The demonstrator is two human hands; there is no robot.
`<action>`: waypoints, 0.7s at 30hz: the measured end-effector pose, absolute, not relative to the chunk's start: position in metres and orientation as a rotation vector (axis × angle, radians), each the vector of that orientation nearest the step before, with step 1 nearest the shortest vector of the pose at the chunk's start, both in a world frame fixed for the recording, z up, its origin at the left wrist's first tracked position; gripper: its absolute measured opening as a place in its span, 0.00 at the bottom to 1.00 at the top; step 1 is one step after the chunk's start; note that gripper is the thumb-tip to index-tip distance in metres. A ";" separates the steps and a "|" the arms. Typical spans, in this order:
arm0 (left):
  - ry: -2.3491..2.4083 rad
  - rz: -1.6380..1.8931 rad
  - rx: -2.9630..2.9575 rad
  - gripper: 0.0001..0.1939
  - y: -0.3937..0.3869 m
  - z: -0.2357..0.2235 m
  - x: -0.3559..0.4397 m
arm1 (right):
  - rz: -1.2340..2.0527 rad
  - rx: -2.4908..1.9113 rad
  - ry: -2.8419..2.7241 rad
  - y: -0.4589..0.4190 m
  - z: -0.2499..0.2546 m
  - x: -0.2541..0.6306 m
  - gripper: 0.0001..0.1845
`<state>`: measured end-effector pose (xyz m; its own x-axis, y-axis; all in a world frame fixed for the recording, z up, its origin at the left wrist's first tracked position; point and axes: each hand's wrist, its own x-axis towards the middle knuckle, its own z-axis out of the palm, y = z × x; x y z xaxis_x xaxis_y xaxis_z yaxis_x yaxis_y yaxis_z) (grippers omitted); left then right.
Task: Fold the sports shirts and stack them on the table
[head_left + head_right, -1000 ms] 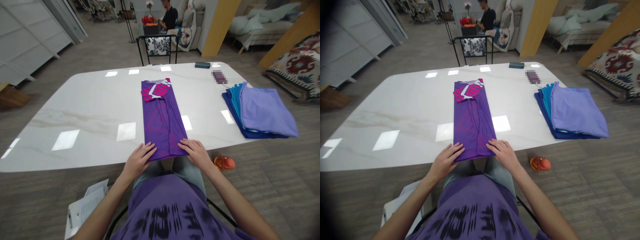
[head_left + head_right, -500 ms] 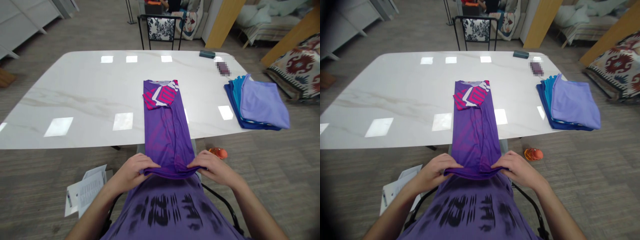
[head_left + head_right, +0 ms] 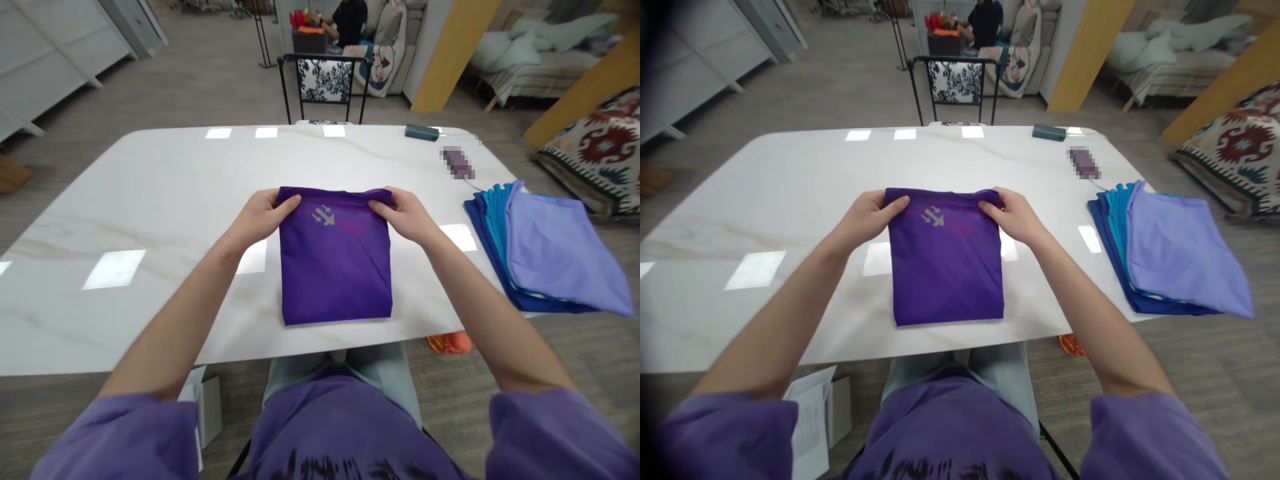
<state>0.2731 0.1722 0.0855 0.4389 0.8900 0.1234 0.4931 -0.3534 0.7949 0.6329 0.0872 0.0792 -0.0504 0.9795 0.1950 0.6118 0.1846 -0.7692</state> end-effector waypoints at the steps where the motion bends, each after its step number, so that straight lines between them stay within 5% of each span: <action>1: 1.255 0.681 2.044 0.26 0.196 0.072 0.281 | 0.600 -1.594 -1.757 0.115 0.066 0.632 0.23; 5: 1.599 0.633 2.346 0.33 0.214 0.022 0.308 | 0.246 -1.803 -1.867 0.149 0.019 0.609 0.39; 8: 1.380 0.583 2.578 0.37 0.174 -0.006 0.319 | 0.207 -1.737 -2.087 0.121 -0.005 0.586 0.44; 14: 1.292 0.359 2.634 0.46 0.131 -0.041 0.325 | 0.285 -1.776 -2.254 0.088 -0.039 0.569 0.48; 21: 1.677 0.623 2.299 0.39 0.165 -0.020 0.310 | 0.124 -2.051 -1.802 0.098 -0.025 0.585 0.47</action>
